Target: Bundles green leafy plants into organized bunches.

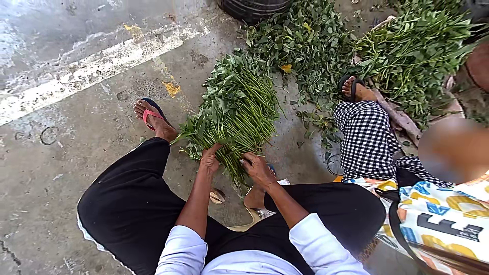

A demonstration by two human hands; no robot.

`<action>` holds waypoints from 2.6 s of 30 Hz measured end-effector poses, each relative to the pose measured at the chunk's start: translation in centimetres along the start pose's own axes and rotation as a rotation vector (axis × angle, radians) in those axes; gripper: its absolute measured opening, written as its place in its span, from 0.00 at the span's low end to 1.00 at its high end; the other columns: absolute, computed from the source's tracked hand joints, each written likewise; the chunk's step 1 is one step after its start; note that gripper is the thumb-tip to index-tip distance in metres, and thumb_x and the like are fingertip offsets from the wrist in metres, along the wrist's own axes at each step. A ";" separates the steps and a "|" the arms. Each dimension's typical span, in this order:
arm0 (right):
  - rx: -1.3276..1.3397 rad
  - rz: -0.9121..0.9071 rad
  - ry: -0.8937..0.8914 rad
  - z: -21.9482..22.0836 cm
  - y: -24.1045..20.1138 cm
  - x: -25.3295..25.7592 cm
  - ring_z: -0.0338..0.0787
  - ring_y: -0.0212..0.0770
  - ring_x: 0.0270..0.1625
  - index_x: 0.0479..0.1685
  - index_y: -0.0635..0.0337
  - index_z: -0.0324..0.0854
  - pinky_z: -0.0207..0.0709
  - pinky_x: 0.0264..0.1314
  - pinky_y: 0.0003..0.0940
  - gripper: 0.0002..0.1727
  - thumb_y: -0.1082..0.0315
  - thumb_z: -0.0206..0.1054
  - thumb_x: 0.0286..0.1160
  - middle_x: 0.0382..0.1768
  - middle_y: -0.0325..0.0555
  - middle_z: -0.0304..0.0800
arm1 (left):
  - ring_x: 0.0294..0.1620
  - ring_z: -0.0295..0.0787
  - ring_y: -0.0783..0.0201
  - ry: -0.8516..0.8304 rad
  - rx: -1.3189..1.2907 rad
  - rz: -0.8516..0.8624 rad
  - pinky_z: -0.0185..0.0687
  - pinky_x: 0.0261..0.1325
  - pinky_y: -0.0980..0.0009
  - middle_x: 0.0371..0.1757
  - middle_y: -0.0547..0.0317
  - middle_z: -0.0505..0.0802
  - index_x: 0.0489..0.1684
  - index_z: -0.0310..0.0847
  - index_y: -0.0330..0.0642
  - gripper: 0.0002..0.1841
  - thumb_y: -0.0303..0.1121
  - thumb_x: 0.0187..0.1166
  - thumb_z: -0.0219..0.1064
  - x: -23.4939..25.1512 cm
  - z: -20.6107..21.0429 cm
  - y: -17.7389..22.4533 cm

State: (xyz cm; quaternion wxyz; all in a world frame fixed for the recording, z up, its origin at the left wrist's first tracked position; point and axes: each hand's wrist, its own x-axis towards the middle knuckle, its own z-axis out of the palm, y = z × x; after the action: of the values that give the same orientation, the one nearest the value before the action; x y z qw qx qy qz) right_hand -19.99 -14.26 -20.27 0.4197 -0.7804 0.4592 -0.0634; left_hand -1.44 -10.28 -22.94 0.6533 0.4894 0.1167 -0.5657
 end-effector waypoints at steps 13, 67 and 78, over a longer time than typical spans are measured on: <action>0.639 0.280 0.431 -3.1 0.1 2.8 0.94 0.39 0.38 0.61 0.66 0.80 0.90 0.43 0.35 0.13 0.67 0.55 0.92 0.48 0.50 0.91 | 0.47 0.94 0.53 -0.002 0.049 0.021 0.90 0.54 0.56 0.47 0.43 0.95 0.63 0.78 0.32 0.22 0.19 0.69 0.76 0.4 0.0 -0.3; -0.403 0.273 0.028 -5.4 7.5 22.4 0.77 0.65 0.78 0.74 0.64 0.80 0.70 0.76 0.65 0.23 0.64 0.67 0.83 0.72 0.65 0.80 | 0.47 0.96 0.50 0.041 -0.084 0.005 0.92 0.56 0.55 0.47 0.40 0.95 0.70 0.72 0.26 0.22 0.12 0.76 0.60 2.9 0.9 -2.5; -0.472 0.380 0.128 -2.4 6.9 21.7 0.78 0.68 0.76 0.70 0.68 0.80 0.65 0.75 0.70 0.26 0.60 0.71 0.79 0.70 0.69 0.81 | 0.44 0.96 0.49 0.096 -0.068 -0.008 0.93 0.53 0.55 0.44 0.39 0.95 0.64 0.75 0.23 0.16 0.13 0.78 0.62 2.8 1.1 -2.3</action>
State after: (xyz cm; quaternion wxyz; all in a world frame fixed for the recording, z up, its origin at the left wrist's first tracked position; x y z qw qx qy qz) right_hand -13.33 -34.01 -29.85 0.2014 -0.7509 0.6244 0.0757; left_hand -2.94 -12.66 -25.57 0.6610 0.4933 0.1689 -0.5397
